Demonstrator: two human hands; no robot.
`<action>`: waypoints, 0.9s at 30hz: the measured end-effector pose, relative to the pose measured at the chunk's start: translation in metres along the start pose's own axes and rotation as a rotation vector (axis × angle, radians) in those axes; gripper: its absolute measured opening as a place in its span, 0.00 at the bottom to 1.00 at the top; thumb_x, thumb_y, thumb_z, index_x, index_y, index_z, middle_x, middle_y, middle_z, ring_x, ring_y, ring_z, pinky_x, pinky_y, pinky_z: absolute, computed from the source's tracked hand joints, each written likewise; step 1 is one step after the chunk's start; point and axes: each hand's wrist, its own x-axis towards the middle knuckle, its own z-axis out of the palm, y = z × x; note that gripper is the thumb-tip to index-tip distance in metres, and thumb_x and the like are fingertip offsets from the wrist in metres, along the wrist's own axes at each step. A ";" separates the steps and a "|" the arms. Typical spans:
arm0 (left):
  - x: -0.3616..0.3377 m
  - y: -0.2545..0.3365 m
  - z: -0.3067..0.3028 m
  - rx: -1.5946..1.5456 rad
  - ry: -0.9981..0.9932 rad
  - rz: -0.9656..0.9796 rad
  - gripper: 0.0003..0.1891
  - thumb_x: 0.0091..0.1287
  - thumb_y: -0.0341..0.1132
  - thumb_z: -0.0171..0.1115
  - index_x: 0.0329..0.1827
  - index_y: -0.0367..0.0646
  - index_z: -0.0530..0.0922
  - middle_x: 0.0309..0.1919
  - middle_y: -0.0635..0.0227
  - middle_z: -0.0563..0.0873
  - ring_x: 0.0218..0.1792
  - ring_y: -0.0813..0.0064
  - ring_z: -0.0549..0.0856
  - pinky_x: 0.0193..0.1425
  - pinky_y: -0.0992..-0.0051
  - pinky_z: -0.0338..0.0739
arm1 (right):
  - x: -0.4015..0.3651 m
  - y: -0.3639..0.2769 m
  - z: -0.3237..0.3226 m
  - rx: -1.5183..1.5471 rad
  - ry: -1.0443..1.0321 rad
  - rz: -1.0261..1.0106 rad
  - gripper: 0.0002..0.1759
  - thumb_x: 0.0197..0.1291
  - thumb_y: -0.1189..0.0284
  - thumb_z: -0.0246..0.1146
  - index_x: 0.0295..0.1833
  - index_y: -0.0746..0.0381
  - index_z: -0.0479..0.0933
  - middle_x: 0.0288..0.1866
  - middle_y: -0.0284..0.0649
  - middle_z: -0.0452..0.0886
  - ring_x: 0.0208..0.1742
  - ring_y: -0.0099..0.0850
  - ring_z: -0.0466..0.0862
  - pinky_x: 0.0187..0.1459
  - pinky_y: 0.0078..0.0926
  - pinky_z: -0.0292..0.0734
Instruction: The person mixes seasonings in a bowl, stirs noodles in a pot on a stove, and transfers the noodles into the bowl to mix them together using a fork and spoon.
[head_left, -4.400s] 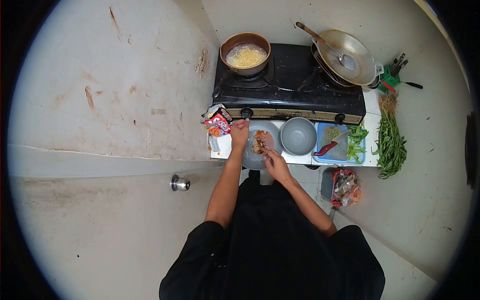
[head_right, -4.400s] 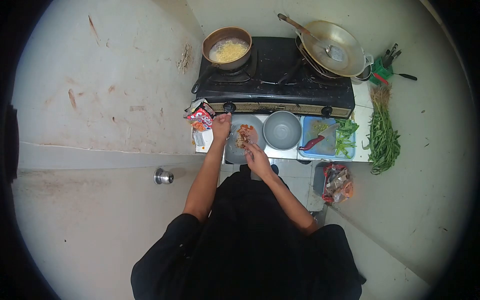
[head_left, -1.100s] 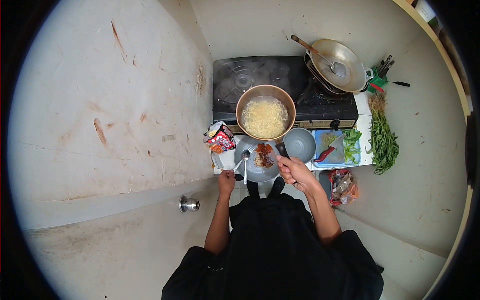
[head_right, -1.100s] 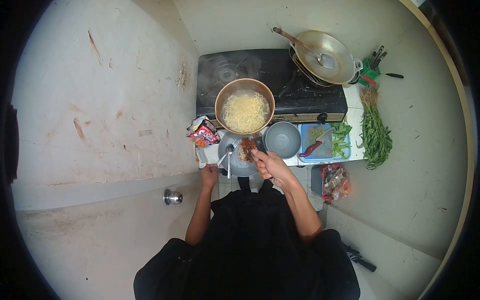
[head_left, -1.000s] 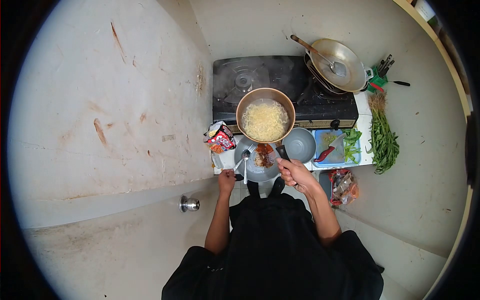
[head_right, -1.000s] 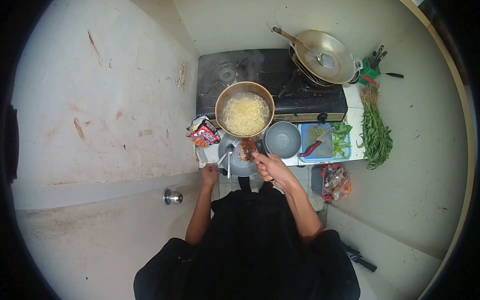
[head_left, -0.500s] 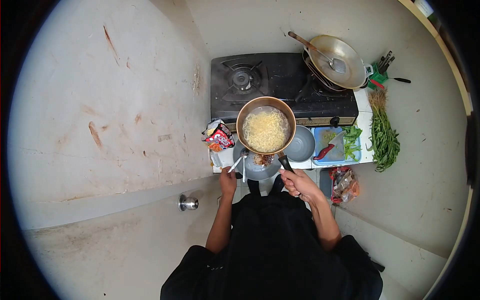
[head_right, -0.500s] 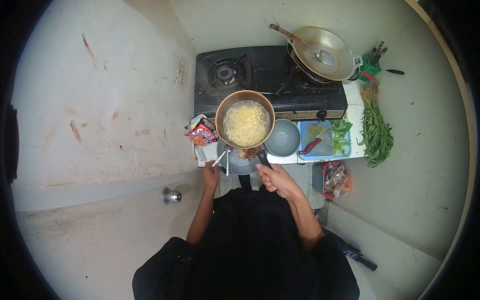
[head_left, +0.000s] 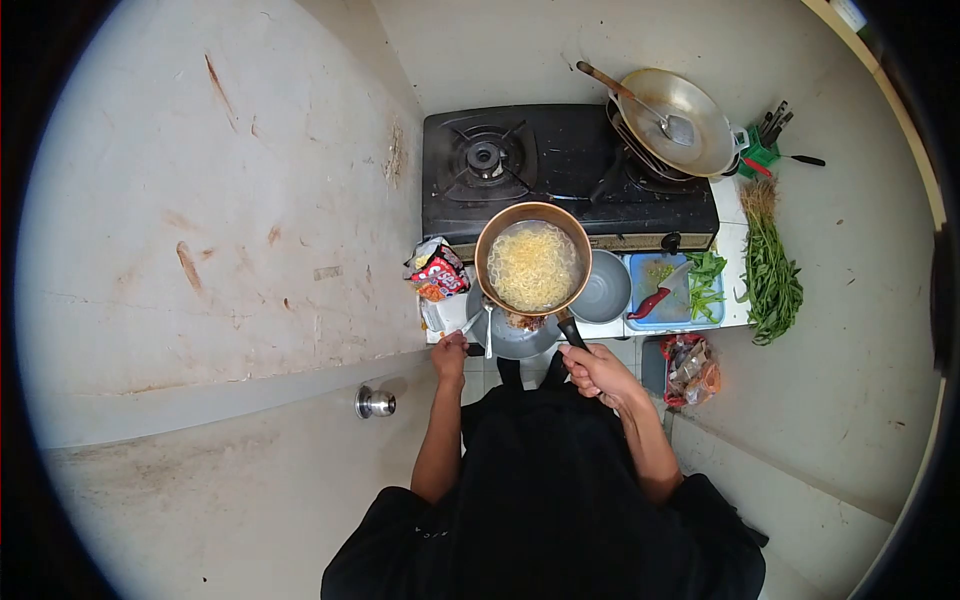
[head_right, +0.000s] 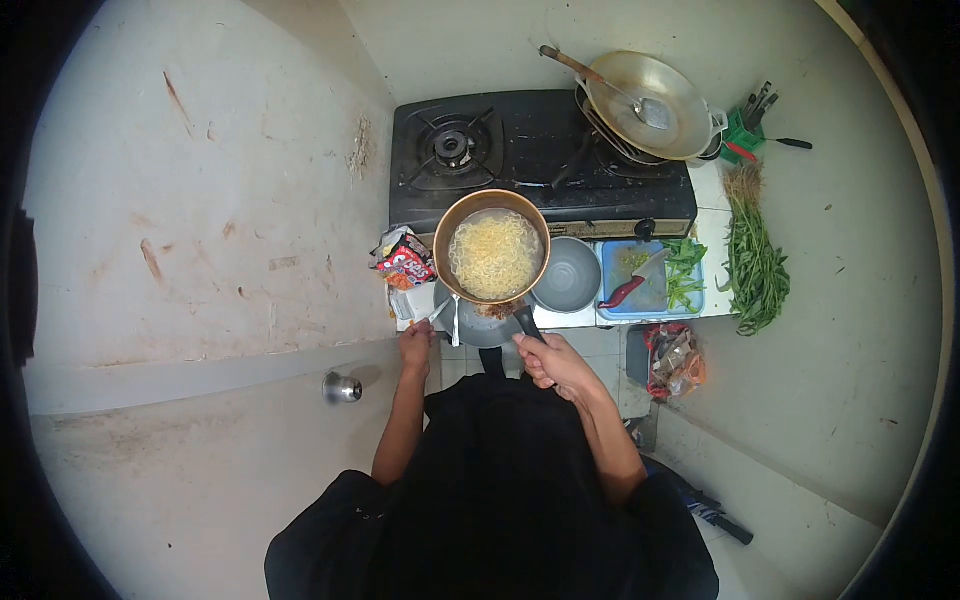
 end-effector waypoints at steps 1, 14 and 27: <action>0.000 0.000 -0.002 -0.019 -0.002 -0.041 0.08 0.72 0.33 0.65 0.43 0.36 0.83 0.30 0.71 0.85 0.27 0.85 0.80 0.29 0.81 0.73 | 0.000 -0.001 0.000 -0.001 -0.003 -0.001 0.19 0.73 0.61 0.62 0.30 0.55 0.67 0.19 0.20 0.59 0.15 0.11 0.54 0.14 0.14 0.47; -0.046 0.019 -0.016 -0.159 0.084 -0.058 0.08 0.74 0.35 0.63 0.44 0.38 0.79 0.33 0.67 0.87 0.30 0.81 0.84 0.31 0.81 0.75 | 0.001 -0.004 -0.006 -0.043 0.000 -0.008 0.19 0.73 0.60 0.62 0.31 0.56 0.67 0.21 0.22 0.62 0.17 0.12 0.57 0.16 0.15 0.50; -0.073 0.055 -0.019 0.078 0.253 0.326 0.11 0.76 0.37 0.61 0.45 0.36 0.78 0.35 0.63 0.89 0.35 0.79 0.87 0.37 0.80 0.78 | -0.005 0.024 -0.014 -0.093 0.035 0.024 0.18 0.72 0.60 0.62 0.32 0.57 0.68 0.20 0.24 0.63 0.16 0.14 0.60 0.16 0.17 0.52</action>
